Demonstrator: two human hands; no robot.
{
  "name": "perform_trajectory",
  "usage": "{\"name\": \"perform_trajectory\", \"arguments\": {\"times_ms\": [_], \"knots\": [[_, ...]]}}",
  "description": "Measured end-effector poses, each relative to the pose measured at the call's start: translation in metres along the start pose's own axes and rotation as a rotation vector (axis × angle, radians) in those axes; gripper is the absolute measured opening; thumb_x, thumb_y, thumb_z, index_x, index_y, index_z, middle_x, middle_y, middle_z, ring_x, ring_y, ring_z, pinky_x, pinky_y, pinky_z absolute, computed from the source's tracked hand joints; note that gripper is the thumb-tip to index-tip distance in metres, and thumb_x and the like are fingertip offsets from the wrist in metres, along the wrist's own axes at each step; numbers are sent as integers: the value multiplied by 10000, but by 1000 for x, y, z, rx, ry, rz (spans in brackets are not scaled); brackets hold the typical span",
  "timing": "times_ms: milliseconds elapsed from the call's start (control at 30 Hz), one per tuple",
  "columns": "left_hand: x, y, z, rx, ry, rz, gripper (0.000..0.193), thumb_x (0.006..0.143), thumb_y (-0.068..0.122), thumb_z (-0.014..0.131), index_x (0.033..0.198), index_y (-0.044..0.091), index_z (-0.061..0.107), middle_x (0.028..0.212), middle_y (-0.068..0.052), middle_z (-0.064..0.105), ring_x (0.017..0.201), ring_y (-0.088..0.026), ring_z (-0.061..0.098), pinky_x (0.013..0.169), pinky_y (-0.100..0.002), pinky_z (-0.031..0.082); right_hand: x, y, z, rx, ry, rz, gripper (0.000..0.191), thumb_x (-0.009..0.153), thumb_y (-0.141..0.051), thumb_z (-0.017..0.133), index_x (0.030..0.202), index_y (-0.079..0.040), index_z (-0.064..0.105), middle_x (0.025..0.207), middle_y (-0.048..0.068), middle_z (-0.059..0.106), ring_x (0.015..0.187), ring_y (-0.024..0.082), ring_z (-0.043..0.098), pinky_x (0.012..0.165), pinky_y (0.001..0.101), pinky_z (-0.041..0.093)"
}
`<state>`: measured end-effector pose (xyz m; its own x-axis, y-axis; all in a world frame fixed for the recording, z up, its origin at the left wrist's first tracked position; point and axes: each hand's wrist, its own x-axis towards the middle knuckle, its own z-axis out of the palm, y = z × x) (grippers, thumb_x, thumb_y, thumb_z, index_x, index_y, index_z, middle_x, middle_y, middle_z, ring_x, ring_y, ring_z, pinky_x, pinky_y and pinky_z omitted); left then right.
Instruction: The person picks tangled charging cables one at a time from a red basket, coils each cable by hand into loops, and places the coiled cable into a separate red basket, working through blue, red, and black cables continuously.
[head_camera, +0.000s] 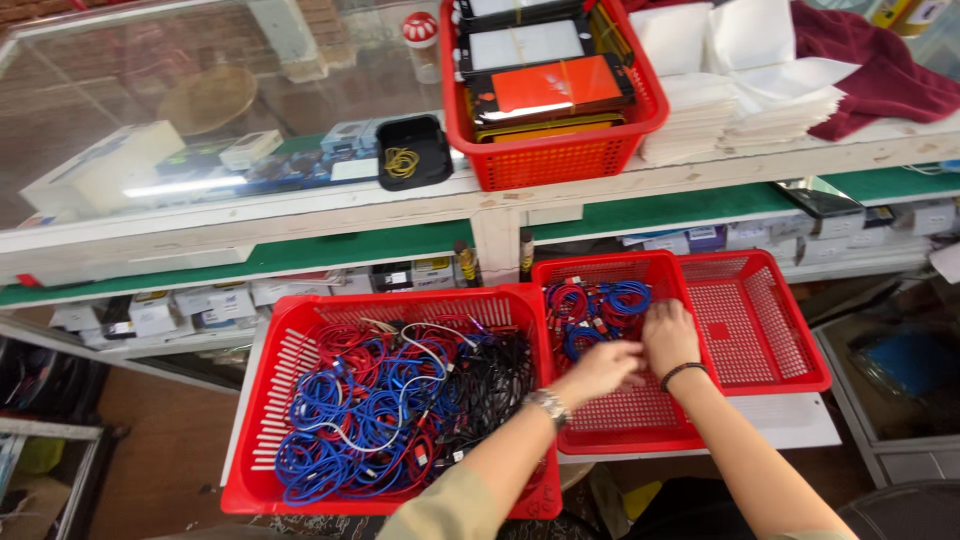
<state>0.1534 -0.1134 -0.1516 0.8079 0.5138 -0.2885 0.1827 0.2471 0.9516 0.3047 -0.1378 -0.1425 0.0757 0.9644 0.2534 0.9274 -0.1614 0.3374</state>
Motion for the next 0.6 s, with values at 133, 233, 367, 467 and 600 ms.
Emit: {"name": "perform_trajectory", "arguments": {"times_ms": [133, 233, 367, 467, 600], "knots": [[-86, 27, -101, 105, 534, 297, 186, 1023, 166, 560, 1049, 19, 672, 904, -98, 760, 759, -174, 748, 647, -305, 599, 21, -8, -15, 238, 4, 97, 250, 896, -241, 615, 1007, -41, 718, 1121, 113, 694, 1122, 307, 583, 926, 414, 496], [-157, 30, -190, 735, 1165, 280, 297, 979, 326, 598, 928, 55, 710, 779, -167, 710, 748, -382, 695, 662, -500, 536, 49, -37, -41, 554, 98, 44, 223, 916, -245, 646, 989, -50, 725, 1031, 128, 723, 1028, 348, 620, 907, 448, 509], [-231, 2, -250, 957, 1387, -86, 258, 917, 308, 657, 913, 53, 695, 1004, -213, 712, 936, -407, 675, 781, -520, 541, 74, -99, -78, 879, 152, -81, 202, 914, -235, 647, 970, -61, 732, 937, 161, 732, 934, 380, 663, 854, 475, 529], [-261, -21, -264, 999, 1268, -383, 384, 852, 426, 736, 931, 52, 696, 1060, -217, 703, 1019, -396, 662, 827, -497, 545, 81, -148, -99, 1012, -93, -68, 248, 921, -271, 629, 1041, -77, 729, 950, 169, 740, 882, 360, 709, 804, 468, 567], [-277, -27, -272, 1046, 1008, -490, 394, 849, 453, 751, 921, 65, 734, 953, -207, 720, 945, -371, 696, 826, -472, 559, 87, -205, -114, 1011, -212, -187, 252, 924, -296, 639, 1047, -107, 753, 946, 159, 762, 894, 333, 730, 836, 434, 578]]}}
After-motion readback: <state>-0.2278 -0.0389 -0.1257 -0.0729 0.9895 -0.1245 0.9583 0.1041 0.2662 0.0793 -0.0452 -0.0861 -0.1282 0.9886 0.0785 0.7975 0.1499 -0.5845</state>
